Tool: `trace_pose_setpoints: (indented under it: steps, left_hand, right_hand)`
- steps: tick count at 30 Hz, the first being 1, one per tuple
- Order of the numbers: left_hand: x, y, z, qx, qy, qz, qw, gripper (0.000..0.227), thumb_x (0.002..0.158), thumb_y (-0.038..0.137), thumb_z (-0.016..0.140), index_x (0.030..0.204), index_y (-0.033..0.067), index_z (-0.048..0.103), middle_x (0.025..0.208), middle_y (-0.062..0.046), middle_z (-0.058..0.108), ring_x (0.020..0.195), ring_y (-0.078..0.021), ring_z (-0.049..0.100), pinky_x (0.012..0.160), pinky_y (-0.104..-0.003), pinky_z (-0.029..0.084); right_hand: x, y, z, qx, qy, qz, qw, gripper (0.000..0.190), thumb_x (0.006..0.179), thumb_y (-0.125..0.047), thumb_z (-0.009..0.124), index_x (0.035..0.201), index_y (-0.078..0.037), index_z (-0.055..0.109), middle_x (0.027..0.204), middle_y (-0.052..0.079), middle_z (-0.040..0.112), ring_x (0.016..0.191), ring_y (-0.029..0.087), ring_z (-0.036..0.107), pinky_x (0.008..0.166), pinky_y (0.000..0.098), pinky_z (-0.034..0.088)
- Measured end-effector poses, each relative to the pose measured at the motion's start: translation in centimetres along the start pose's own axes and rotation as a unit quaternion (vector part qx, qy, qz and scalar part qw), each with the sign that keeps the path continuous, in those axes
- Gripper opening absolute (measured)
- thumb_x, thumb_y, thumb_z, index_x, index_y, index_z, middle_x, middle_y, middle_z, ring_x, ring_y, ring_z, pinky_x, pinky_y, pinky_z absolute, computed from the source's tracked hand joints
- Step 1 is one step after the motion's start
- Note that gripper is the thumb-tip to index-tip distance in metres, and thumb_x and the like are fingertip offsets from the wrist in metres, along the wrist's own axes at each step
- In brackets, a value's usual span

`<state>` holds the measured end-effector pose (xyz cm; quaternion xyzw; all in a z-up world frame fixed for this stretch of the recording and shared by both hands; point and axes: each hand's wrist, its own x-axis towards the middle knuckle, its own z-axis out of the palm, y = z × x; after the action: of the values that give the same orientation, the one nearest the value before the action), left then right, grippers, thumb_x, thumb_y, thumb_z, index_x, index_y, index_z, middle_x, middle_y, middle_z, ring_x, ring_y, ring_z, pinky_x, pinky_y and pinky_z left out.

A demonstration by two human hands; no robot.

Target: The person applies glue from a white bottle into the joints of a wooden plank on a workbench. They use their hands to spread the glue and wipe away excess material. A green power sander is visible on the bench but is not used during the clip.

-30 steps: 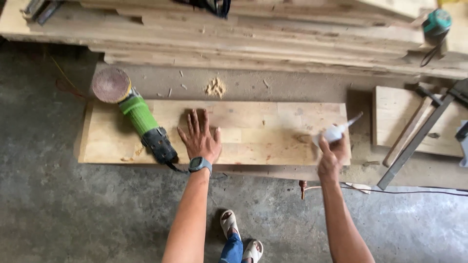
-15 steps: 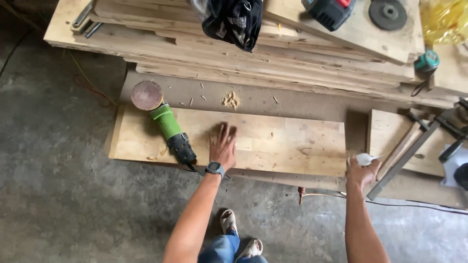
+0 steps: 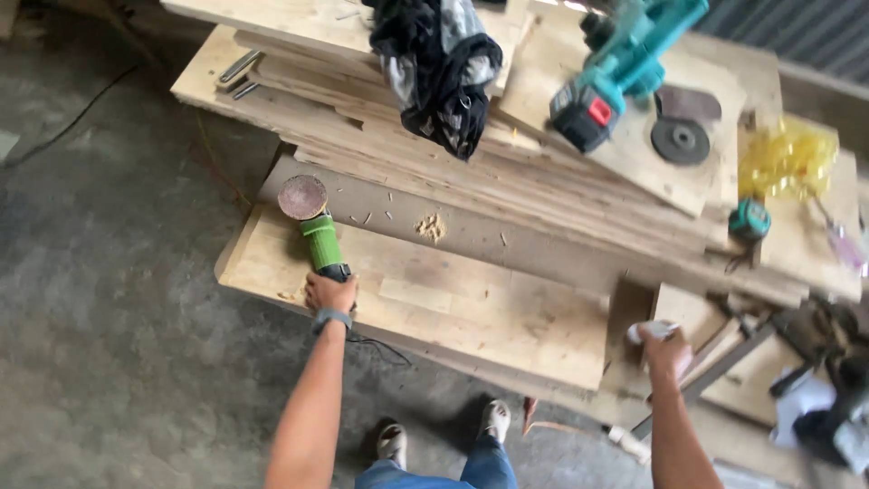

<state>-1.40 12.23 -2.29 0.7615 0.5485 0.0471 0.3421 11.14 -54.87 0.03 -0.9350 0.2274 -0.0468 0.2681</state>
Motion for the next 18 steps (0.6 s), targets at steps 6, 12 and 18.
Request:
trace_pose_setpoints:
  steps: [6, 12, 18]
  left_hand:
    - [-2.6, 2.6, -1.8, 0.031, 0.065, -0.012, 0.997, 0.074, 0.054, 0.031, 0.077, 0.115, 0.0127, 0.038, 0.099, -0.022, 0.062, 0.101, -0.0452, 0.065, 0.088, -0.053, 0.047]
    - [-11.4, 2.8, 0.5, -0.026, 0.043, -0.098, 0.994, 0.074, 0.059, 0.029, 0.076, 0.128, 0.0137, 0.052, 0.115, -0.018, 0.071, 0.115, -0.0372, 0.068, 0.096, -0.046, 0.050]
    - [-29.3, 7.4, -1.6, -0.140, -0.044, -0.132, 0.980, 0.089, 0.058, 0.017, 0.080, 0.142, 0.0060, 0.052, 0.137, -0.023, 0.062, 0.132, -0.0390, 0.057, 0.112, -0.051, 0.047]
  right_hand:
    - [4.5, 0.9, 2.3, -0.038, -0.058, -0.010, 0.998, 0.059, 0.077, -0.038, 0.088, 0.131, -0.028, 0.068, 0.110, 0.005, 0.075, 0.108, 0.035, 0.070, 0.093, 0.0529, 0.051]
    - [10.8, 1.0, 6.4, -0.028, -0.036, -0.124, 0.991, 0.058, 0.077, -0.040, 0.088, 0.128, -0.019, 0.071, 0.101, 0.012, 0.076, 0.100, 0.037, 0.072, 0.092, 0.0487, 0.051]
    - [10.5, -2.9, 6.3, -0.037, 0.125, -0.283, 0.950, 0.060, 0.067, -0.036, 0.100, 0.116, -0.011, 0.075, 0.098, 0.015, 0.074, 0.092, 0.039, 0.069, 0.087, 0.0460, 0.052]
